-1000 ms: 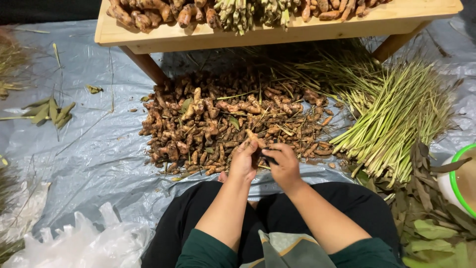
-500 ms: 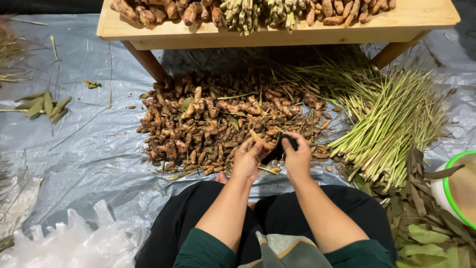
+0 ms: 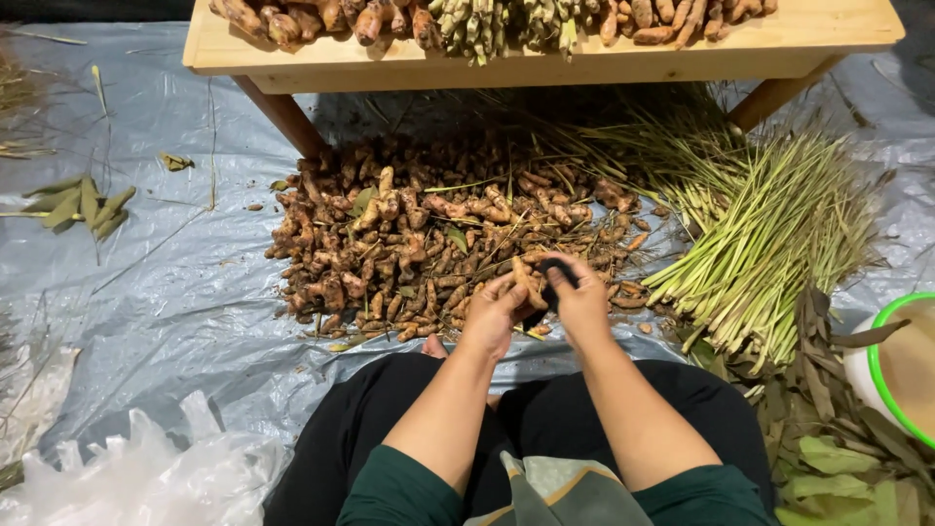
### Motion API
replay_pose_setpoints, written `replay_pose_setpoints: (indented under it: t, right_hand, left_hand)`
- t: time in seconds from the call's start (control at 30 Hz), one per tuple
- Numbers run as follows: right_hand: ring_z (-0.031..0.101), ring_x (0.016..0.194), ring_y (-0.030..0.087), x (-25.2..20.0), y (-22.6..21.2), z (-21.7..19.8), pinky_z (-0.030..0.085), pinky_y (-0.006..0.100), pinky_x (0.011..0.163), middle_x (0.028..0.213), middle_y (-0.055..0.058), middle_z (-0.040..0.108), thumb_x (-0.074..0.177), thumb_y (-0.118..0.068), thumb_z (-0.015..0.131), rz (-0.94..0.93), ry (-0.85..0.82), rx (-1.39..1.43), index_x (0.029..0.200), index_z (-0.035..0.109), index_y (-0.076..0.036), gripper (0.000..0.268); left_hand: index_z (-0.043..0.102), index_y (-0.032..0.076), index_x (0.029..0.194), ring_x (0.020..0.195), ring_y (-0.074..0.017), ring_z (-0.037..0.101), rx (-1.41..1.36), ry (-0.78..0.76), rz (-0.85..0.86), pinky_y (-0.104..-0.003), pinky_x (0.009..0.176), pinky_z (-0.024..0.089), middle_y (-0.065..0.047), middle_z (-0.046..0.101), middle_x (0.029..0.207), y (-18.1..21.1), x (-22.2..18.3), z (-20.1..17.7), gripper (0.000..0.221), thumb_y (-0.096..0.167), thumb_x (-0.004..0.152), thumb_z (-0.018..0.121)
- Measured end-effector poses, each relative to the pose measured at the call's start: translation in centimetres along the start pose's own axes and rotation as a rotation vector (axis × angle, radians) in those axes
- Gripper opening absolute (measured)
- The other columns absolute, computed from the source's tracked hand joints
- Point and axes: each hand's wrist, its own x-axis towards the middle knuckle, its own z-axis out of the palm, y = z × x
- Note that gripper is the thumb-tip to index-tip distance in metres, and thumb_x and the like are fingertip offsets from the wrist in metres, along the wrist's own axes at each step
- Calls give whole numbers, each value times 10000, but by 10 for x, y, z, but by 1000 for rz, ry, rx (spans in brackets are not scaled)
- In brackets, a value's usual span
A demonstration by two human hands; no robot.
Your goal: A person sits on the floor and uses a small knife to trim and sort ginger roots from a large pile.
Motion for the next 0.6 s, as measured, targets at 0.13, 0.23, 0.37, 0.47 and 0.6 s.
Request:
replay_pose_setpoints:
  t: [0.13,0.23,0.37,0.47,0.6]
  right_hand:
    - [680,745,153,10,33,-18,603,296,695,926,52,690,982,-93,691,-23,-49,235,1124,549,-115,202]
    - [697,973,263,-4,12,-8,504,402,959,986,95,737,780,46,831,-456,-217,-61,881,693,-73,209]
    - [708,880,273,-13,-1,3,564,364,868,916,46,709,716,146,702,-730,-154,-266,905,803,-152,367]
    - [695,850,266,0,-7,8,571,355,828,907,51,689,695,207,628,-738,-66,-276,935,823,-155,476]
    - [693,848,336,7,-6,-2,575,407,817,895,88,678,725,199,584,-708,-71,-277,948,829,-139,473]
  left_hand:
    - [725,70,1228,855,-267,750,22,-15,22,-441,794,631,-120,754,981,16,-5,1,343,72,890,782]
    - [753,59,1166,818,-252,727,-14,9,10,-428,766,615,-117,757,938,9,2,-3,321,112,859,830]
    - [766,84,1149,770,-218,682,-79,-19,-16,-359,738,595,-97,742,895,13,-10,5,277,197,898,791]
    - [773,89,1114,750,-258,697,-103,-75,-32,-379,713,602,-131,728,838,-1,-21,12,225,161,902,784]
    - [777,79,1045,750,-235,692,-65,-92,-26,-354,718,598,-133,714,790,7,-35,26,189,163,878,810]
